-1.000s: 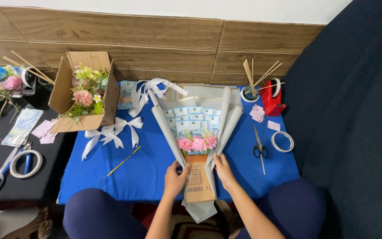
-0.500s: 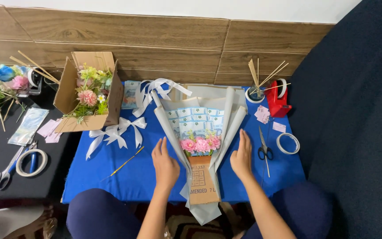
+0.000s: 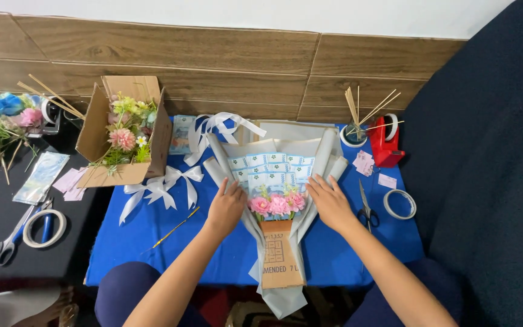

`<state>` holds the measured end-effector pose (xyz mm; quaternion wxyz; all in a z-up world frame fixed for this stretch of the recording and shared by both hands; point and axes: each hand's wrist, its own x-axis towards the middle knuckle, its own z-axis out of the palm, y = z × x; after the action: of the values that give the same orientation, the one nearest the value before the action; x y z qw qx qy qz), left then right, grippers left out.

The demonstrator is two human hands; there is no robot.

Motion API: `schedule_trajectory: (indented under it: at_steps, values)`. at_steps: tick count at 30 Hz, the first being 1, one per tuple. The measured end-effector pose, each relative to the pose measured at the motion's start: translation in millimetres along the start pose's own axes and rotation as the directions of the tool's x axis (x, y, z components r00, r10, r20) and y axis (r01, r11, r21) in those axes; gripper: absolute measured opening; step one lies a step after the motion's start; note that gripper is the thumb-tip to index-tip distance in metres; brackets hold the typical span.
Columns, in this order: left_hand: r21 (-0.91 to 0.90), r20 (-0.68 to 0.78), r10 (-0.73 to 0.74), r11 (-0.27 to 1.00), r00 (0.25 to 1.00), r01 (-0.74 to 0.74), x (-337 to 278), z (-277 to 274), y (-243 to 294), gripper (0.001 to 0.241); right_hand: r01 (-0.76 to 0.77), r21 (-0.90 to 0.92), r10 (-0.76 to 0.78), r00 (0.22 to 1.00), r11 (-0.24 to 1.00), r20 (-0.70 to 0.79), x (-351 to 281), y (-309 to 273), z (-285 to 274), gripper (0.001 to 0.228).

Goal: The person is wrapping a bouquet consisting of banknotes and flowers using decorative paper and adhesive tape.

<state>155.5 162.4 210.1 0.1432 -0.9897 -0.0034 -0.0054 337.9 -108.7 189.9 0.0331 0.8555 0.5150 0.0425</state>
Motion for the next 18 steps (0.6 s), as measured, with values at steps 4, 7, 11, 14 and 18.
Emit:
schedule_trajectory:
  at_steps: [4,7,11,14,18]
  values:
    - [-0.014,-0.009,-0.011,1.0,1.0,0.011,-6.5,10.3,-0.3,0.042,-0.035,0.075,0.031,0.998,0.997,0.053,-6.9,0.1,-2.2,0.064]
    - [-0.018,0.029,-0.011,1.0,1.0,0.011,-8.6,13.5,-0.9,0.045,-0.048,0.096,0.04,0.996,0.994,0.084,-9.5,1.3,0.7,0.065]
    - [-0.037,0.109,-0.002,0.999,0.994,0.006,-10.9,14.2,-2.0,0.051,-0.096,0.1,0.081,0.986,0.99,0.145,-13.4,0.8,4.2,0.067]
    - [-0.069,0.1,-0.002,0.998,0.995,0.009,-13.9,-6.8,-2.8,0.055,-0.102,0.118,0.084,0.985,0.988,0.148,-13.1,-1.5,-2.9,0.066]
    - [-0.06,0.129,-0.001,0.998,0.992,0.009,-15.1,-7.5,-1.6,0.056,-0.09,0.133,0.073,0.989,0.987,0.132,-13.9,0.4,0.1,0.067]
